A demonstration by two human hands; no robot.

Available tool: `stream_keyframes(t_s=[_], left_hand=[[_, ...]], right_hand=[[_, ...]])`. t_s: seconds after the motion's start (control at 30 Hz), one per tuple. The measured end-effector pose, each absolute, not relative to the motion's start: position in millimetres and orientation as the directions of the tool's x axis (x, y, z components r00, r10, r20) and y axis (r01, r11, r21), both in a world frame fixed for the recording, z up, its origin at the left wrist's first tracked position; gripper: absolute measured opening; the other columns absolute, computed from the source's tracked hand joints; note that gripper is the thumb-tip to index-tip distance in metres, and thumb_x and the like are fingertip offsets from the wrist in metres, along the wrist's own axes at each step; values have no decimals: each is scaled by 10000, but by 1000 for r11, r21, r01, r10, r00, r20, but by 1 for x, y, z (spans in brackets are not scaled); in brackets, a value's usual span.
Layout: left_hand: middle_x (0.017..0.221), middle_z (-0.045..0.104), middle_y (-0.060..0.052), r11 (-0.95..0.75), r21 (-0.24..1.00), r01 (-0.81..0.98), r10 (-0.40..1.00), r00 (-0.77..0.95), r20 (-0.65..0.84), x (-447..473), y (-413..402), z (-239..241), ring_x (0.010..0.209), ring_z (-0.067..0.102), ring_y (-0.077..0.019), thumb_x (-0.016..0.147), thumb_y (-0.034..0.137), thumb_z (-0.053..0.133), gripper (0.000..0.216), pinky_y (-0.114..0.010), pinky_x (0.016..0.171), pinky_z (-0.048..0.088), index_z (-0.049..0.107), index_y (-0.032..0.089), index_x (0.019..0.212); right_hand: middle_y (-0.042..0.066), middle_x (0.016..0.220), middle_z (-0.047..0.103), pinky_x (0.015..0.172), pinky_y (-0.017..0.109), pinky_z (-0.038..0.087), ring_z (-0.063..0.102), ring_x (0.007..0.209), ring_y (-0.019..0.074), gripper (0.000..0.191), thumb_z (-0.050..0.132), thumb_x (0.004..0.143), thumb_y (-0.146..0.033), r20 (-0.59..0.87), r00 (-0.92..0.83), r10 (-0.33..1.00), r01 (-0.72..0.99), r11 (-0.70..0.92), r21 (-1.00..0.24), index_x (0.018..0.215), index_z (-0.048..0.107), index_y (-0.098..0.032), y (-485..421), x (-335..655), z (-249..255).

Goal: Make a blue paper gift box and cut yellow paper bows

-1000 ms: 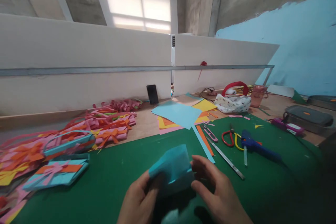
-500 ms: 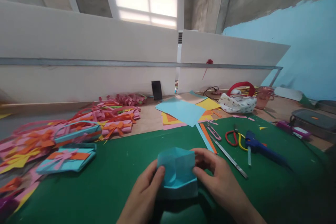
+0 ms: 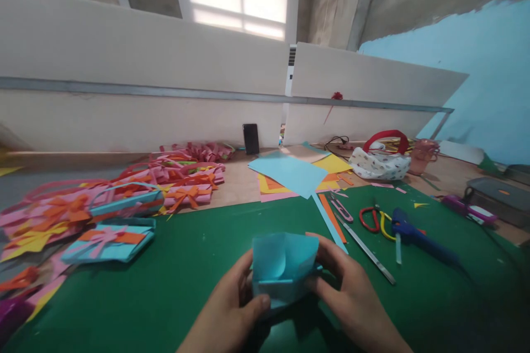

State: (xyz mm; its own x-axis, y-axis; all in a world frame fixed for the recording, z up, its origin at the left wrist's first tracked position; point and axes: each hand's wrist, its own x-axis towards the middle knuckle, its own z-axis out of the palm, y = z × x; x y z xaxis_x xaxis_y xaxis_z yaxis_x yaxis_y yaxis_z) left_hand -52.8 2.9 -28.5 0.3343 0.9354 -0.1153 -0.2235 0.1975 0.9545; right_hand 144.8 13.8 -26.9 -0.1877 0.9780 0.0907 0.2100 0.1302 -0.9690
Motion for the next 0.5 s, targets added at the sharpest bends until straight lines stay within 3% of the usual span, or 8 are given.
stream_keyframes(t_s=[0.23,0.4,0.5], left_hand=[[945,707,-76,193,970,-149,952,267,-149,-50,-1,-26,827,631,-216,631,342,738,500,-286,730,472,606,146,1072],[930,719,-75,158,975,-159,985,91,-145,-50,-3,-23,915,635,-249,627,353,735,474,-292,758,485,617,166,1046],[960,716,-83,147,979,-144,989,49,-141,-48,-4,-22,942,635,-267,615,360,741,514,-303,763,493,606,171,1073]], right_hand=[[64,1007,665,878,343,477,615,939,188,478,576,748,-130,120,-208,971,164,155,-974,1217,500,-182,12,141,-24],[59,1073,652,904,342,465,605,983,194,539,607,717,-107,149,-212,966,201,192,-960,1235,495,-207,8,143,-29],[54,1067,658,883,323,483,605,985,195,492,574,732,-83,219,-275,936,279,295,-914,1205,523,-206,7,141,-31]])
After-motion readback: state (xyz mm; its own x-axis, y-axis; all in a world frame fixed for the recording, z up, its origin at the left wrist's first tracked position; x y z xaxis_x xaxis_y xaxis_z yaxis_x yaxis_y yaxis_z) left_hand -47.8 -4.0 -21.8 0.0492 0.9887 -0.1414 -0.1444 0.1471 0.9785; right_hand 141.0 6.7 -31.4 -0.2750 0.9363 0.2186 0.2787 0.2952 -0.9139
